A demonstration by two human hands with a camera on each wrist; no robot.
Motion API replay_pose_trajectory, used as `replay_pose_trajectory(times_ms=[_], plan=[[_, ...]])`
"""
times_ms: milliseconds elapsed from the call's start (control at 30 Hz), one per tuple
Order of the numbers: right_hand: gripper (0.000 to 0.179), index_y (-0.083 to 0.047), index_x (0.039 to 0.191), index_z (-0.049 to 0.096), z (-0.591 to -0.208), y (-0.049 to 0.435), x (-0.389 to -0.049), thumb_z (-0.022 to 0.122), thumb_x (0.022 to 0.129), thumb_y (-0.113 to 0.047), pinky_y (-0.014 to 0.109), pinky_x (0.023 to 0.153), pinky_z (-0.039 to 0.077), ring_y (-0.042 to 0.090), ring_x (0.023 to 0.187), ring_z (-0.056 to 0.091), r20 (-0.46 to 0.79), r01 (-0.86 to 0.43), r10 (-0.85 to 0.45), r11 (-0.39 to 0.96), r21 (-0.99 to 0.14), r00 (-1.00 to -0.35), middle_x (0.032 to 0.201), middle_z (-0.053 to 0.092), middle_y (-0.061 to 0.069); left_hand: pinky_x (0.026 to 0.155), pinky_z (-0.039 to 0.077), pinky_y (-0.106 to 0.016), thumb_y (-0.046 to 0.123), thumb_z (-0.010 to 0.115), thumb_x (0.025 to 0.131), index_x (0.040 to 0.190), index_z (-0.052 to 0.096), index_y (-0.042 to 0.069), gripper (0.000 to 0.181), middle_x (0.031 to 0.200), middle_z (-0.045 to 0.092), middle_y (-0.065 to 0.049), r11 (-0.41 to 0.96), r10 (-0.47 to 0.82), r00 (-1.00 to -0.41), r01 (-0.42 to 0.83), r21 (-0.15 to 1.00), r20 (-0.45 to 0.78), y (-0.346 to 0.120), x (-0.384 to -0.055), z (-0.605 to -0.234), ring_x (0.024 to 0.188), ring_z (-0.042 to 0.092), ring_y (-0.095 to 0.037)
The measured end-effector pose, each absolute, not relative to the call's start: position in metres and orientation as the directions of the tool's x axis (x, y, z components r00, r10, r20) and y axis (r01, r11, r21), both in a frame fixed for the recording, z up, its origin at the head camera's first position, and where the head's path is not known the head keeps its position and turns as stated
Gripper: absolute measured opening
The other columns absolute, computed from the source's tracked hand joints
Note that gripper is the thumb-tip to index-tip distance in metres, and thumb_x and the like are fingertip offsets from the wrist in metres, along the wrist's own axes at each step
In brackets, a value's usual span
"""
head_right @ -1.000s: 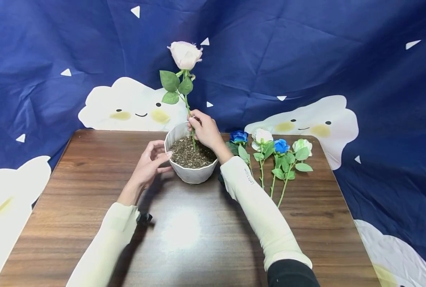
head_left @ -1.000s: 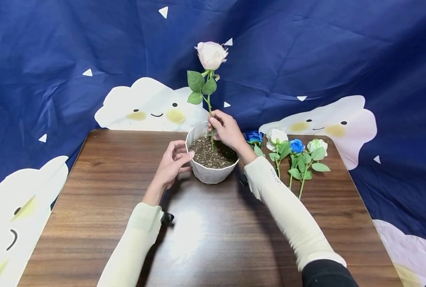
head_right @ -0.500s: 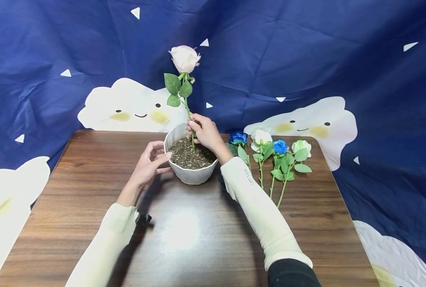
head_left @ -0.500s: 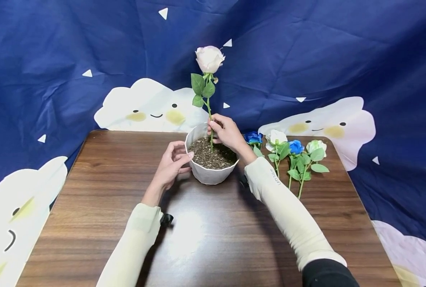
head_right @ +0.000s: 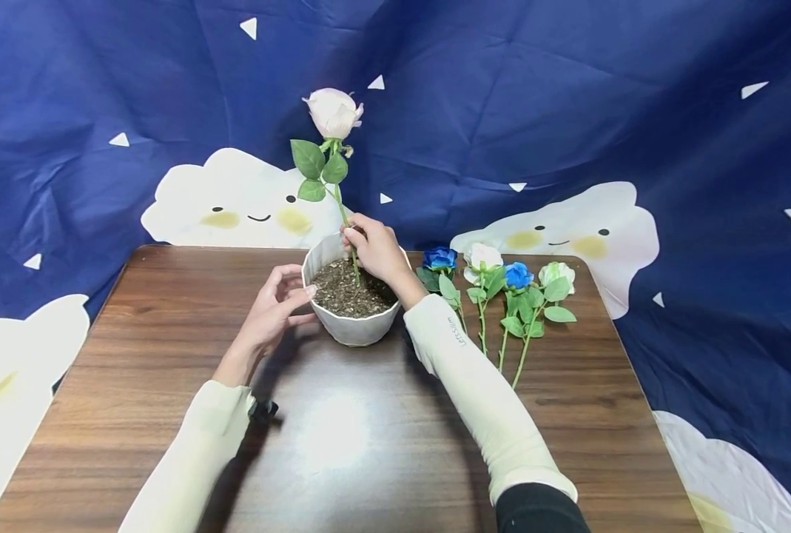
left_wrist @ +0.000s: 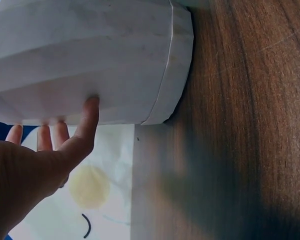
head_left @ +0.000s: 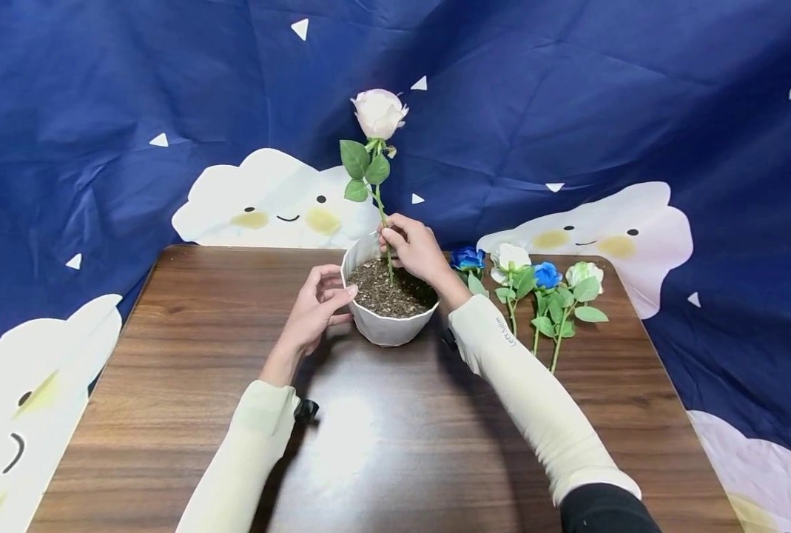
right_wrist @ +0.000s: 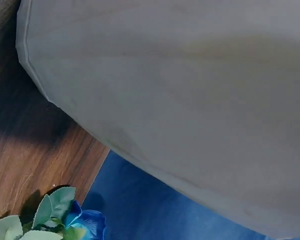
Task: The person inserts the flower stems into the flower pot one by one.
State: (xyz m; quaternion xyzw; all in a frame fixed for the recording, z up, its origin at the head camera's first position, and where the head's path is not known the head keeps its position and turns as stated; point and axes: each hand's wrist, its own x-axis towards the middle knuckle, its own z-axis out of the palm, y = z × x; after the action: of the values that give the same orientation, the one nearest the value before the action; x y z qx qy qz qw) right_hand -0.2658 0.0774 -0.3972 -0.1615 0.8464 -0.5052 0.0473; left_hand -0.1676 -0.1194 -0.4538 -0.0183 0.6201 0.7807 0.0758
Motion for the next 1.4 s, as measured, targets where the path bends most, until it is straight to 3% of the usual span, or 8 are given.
replay_pose_trajectory(times_ms=[233, 367, 500, 633, 833, 1033, 1400], plan=[[0.026, -0.006, 0.126, 0.066, -0.389, 0.089, -0.258, 0.064, 0.101, -0.013, 0.035, 0.075, 0.063, 0.023, 0.094, 0.068, 0.194, -0.277, -0.213, 0.498, -0.822, -0.958, 0.109, 0.07, 0.009, 0.09, 0.055, -0.062, 0.009, 0.069, 0.094, 0.14, 0.038, 0.006, 0.055, 0.131, 0.046, -0.016, -0.21, 0.104, -0.985, -0.154, 0.966, -0.134, -0.119, -0.166, -0.456, 0.105, 0.057, -0.02], [0.027, -0.001, 0.126, 0.063, -0.376, 0.1, -0.257, 0.063, 0.1, -0.007, 0.035, 0.076, 0.063, 0.031, 0.095, 0.07, 0.246, -0.284, -0.147, 0.372, -0.884, -0.958, 0.109, 0.068, 0.016, 0.089, 0.057, -0.059, 0.009, 0.068, 0.094, 0.14, 0.039, 0.006, 0.055, 0.131, 0.046, -0.016, -0.209, 0.101, -0.987, -0.147, 0.967, -0.128, -0.119, -0.167, -0.457, 0.105, 0.057, -0.02], [0.03, 0.006, 0.128, 0.059, -0.372, 0.117, -0.254, 0.062, 0.1, -0.005, 0.04, 0.077, 0.063, 0.028, 0.092, 0.07, 0.222, -0.242, -0.118, 0.187, -0.952, -0.968, 0.112, 0.064, 0.027, 0.091, 0.055, -0.063, 0.009, 0.068, 0.094, 0.139, 0.039, 0.006, 0.054, 0.131, 0.046, -0.017, -0.212, 0.099, -0.987, -0.144, 0.967, -0.125, -0.12, -0.167, -0.457, 0.105, 0.057, -0.02], [0.033, 0.008, 0.129, 0.056, -0.375, 0.136, -0.25, 0.062, 0.101, -0.007, 0.046, 0.081, 0.062, 0.018, 0.088, 0.07, 0.213, -0.22, -0.073, 0.115, -0.969, -0.974, 0.108, 0.064, 0.023, 0.091, 0.053, -0.065, 0.009, 0.068, 0.094, 0.138, 0.039, 0.007, 0.053, 0.131, 0.046, -0.017, -0.215, 0.098, -0.988, -0.141, 0.966, -0.122, -0.121, -0.167, -0.457, 0.105, 0.058, -0.02], [0.036, 0.007, 0.131, 0.054, -0.384, 0.166, -0.243, 0.058, 0.104, -0.016, 0.04, 0.077, 0.064, 0.017, 0.088, 0.07, 0.155, -0.159, -0.041, 0.105, -0.982, -0.987, 0.099, 0.067, 0.001, 0.093, 0.051, -0.067, 0.009, 0.068, 0.094, 0.139, 0.039, 0.007, 0.053, 0.13, 0.046, -0.015, -0.218, 0.099, -0.987, -0.142, 0.966, -0.123, -0.12, -0.167, -0.456, 0.105, 0.058, -0.02], [0.037, 0.006, 0.131, 0.053, -0.392, 0.196, -0.235, 0.057, 0.105, -0.019, 0.027, 0.073, 0.063, 0.009, 0.086, 0.068, 0.086, -0.092, -0.046, 0.128, -0.988, -0.995, 0.098, 0.068, -0.004, 0.093, 0.051, -0.067, 0.01, 0.068, 0.094, 0.14, 0.039, 0.007, 0.054, 0.13, 0.047, -0.015, -0.215, 0.102, -0.987, -0.145, 0.966, -0.126, -0.12, -0.169, -0.456, 0.105, 0.058, -0.02], [0.032, -0.002, 0.129, 0.052, -0.418, 0.24, -0.222, 0.057, 0.105, -0.021, 0.029, 0.077, 0.063, 0.013, 0.089, 0.068, -0.073, 0.069, -0.034, 0.106, -0.992, -0.997, 0.095, 0.069, -0.007, 0.094, 0.049, -0.069, 0.009, 0.068, 0.094, 0.138, 0.04, 0.008, 0.051, 0.131, 0.046, -0.016, -0.219, 0.097, -0.988, -0.141, 0.965, -0.122, -0.12, -0.168, -0.457, 0.106, 0.057, -0.021]])
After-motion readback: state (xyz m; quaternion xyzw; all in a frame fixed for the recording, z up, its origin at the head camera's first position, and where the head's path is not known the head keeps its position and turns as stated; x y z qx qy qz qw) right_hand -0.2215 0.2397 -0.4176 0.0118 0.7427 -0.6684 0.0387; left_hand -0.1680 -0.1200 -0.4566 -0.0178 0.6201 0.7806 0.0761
